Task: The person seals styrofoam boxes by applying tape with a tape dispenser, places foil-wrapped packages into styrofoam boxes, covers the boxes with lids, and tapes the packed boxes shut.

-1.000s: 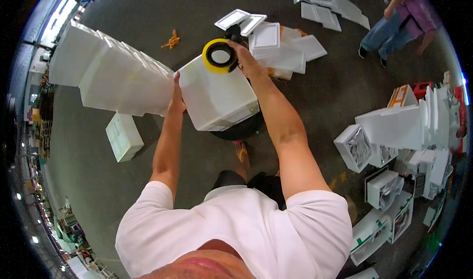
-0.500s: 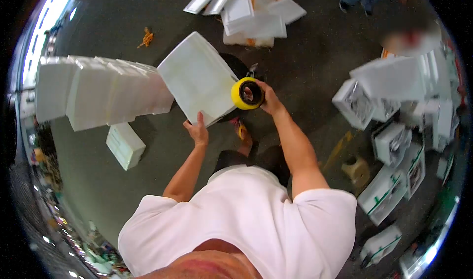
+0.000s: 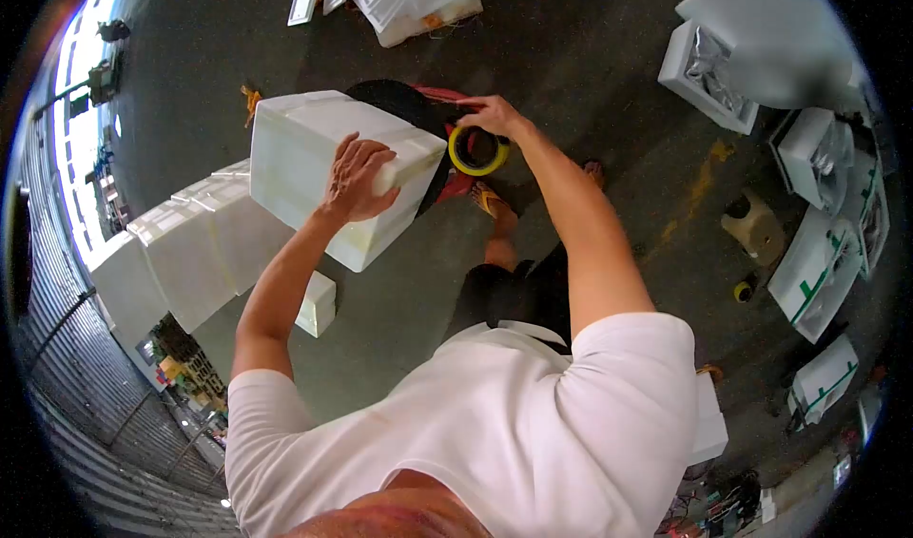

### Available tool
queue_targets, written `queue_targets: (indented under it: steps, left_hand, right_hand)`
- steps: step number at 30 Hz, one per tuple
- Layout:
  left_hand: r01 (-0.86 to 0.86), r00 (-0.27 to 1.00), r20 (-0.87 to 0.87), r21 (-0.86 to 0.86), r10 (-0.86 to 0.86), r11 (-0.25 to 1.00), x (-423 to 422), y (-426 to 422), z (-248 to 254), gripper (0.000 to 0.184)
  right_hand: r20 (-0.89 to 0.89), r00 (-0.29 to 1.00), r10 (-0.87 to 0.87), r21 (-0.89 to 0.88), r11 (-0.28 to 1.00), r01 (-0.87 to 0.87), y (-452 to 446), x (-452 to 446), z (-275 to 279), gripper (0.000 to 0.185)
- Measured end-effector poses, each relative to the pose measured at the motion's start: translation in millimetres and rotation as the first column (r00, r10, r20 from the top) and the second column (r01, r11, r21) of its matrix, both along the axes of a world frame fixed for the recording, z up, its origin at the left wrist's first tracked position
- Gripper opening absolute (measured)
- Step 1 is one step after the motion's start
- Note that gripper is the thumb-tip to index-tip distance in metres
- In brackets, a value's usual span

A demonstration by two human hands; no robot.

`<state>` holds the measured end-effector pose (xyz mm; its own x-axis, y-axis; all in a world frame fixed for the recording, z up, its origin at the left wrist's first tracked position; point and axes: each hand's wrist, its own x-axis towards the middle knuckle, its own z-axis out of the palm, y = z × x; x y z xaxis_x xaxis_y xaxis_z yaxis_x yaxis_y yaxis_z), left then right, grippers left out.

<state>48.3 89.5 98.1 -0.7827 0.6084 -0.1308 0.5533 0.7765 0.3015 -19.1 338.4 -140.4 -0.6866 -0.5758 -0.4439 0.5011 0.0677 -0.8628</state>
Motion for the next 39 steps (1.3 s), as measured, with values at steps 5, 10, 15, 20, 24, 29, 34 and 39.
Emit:
queue_targets:
  steps: [5,10,15,20,24,29,34,39]
  left_hand:
    - [-0.066,0.998,0.004,0.004,0.066,0.998,-8,1,-12,0.047]
    - [-0.47,0.864,-0.236,-0.059,0.445,0.881,-56,-12,-33,0.046]
    - [-0.893,0.405,-0.317,0.064,0.858,0.445,-112,-83,-58,0.055]
    - [-0.232,0.933,-0.313,-0.148,0.177,0.961,-80,-52,-32,0.053]
    - [-0.582,0.78,-0.341,-0.091,0.524,0.808,-103,-79,-40,0.043]
    - [-0.97,0.206,-0.2,-0.173,0.958,0.173,-110,-136,-34,0.073]
    - [-0.433,0.787,-0.462,0.057,0.408,0.9,-46,-107,-40,0.075]
    - [0.081,0.975,0.22,-0.172,-0.042,0.982,5,9,3,0.077]
  right_hand:
    - [-0.222,0.81,0.542,0.086,0.839,-0.538,-22,-33,9,0.056]
    - [-0.198,0.94,0.276,0.008,0.96,-0.28,24,16,23,0.061]
    - [-0.211,0.918,0.337,0.074,0.941,-0.329,2,55,9,0.067]
    - [-0.282,0.948,0.147,0.004,0.988,-0.152,-36,-14,-12,0.058]
    - [-0.328,0.943,0.055,-0.016,0.998,-0.064,-5,10,-2,0.057]
    - [-0.243,0.877,0.414,0.036,0.908,-0.419,25,85,5,0.061]
    - [-0.33,0.901,0.281,-0.001,0.954,-0.298,6,-1,-12,0.063]
    - [-0.029,0.99,0.141,-0.197,0.97,-0.144,6,-27,-15,0.061]
